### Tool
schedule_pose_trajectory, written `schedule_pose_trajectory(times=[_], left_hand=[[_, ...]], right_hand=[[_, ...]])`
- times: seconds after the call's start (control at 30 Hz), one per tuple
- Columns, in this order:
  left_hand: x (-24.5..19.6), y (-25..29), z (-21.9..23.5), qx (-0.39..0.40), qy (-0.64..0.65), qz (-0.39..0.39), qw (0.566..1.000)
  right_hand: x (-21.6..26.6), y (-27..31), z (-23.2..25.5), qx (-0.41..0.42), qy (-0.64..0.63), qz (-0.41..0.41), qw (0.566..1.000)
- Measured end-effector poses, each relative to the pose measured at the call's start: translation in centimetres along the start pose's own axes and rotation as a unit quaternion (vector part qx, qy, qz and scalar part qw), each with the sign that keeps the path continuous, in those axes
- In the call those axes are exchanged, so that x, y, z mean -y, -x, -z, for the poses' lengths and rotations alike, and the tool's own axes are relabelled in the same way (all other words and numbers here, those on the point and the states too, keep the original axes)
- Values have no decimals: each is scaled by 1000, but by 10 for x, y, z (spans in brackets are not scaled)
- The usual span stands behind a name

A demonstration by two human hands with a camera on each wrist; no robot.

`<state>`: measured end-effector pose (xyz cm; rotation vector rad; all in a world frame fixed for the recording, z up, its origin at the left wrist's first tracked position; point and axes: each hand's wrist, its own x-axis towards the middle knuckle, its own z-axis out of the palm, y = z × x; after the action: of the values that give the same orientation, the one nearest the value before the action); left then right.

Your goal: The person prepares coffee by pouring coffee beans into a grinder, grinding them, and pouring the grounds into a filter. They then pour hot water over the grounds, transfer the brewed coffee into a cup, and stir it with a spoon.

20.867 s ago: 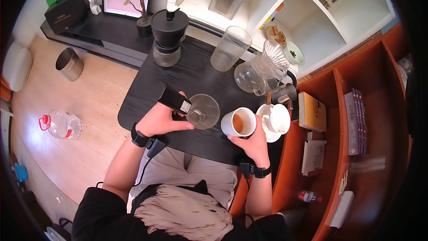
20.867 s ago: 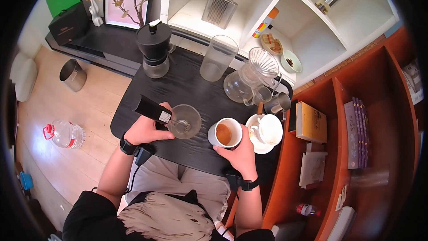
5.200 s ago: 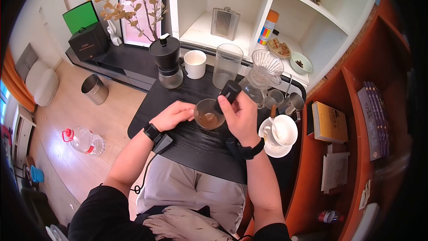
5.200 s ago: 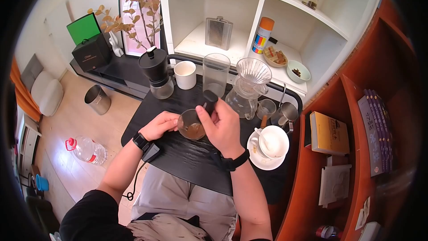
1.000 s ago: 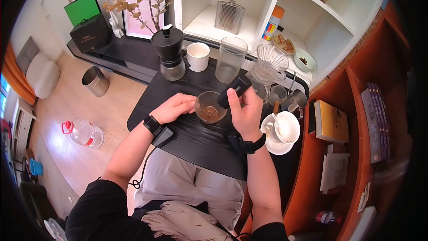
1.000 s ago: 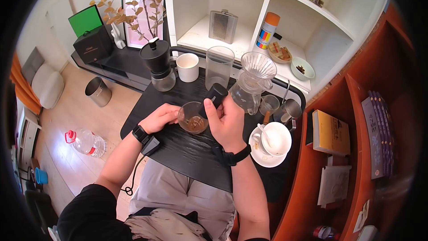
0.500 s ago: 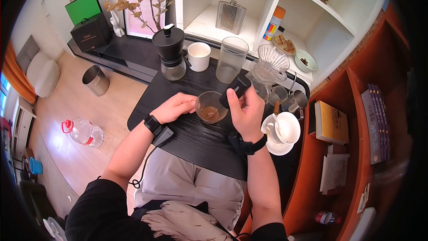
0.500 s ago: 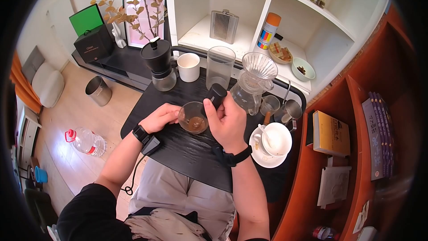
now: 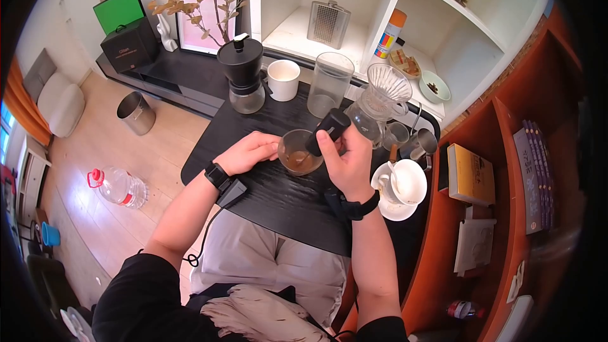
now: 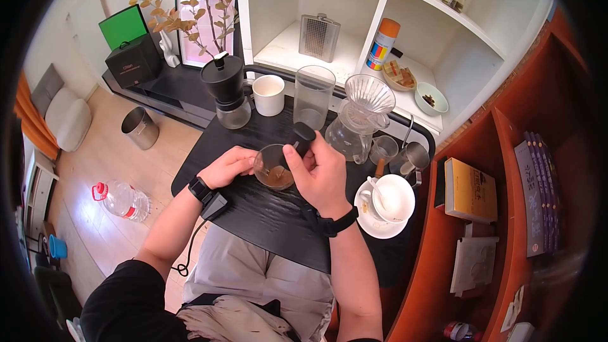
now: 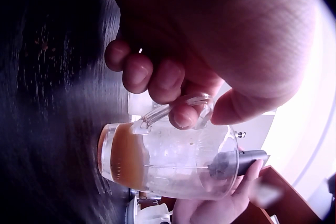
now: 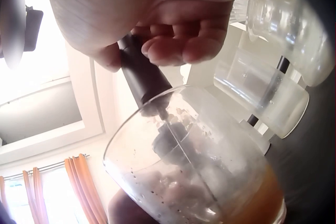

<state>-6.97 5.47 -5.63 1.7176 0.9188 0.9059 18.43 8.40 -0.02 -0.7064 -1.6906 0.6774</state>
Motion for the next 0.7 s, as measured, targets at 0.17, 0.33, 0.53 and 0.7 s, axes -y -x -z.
schedule_pose_trajectory(times=[0.17,0.33,0.53,0.7], left_hand=[[-1,0,0,2,-4,4,1000],[0,-1,0,0,-2,1,1000],[0,-1,-2,-1,5,4,1000],[-1,0,0,2,-1,1,1000]], right_hand=[[-4,1,0,-29,45,-7,999],[-6,1,0,40,40,-7,998],[-7,1,4,65,-9,-49,997],[-10,0,-2,-29,53,9,998]])
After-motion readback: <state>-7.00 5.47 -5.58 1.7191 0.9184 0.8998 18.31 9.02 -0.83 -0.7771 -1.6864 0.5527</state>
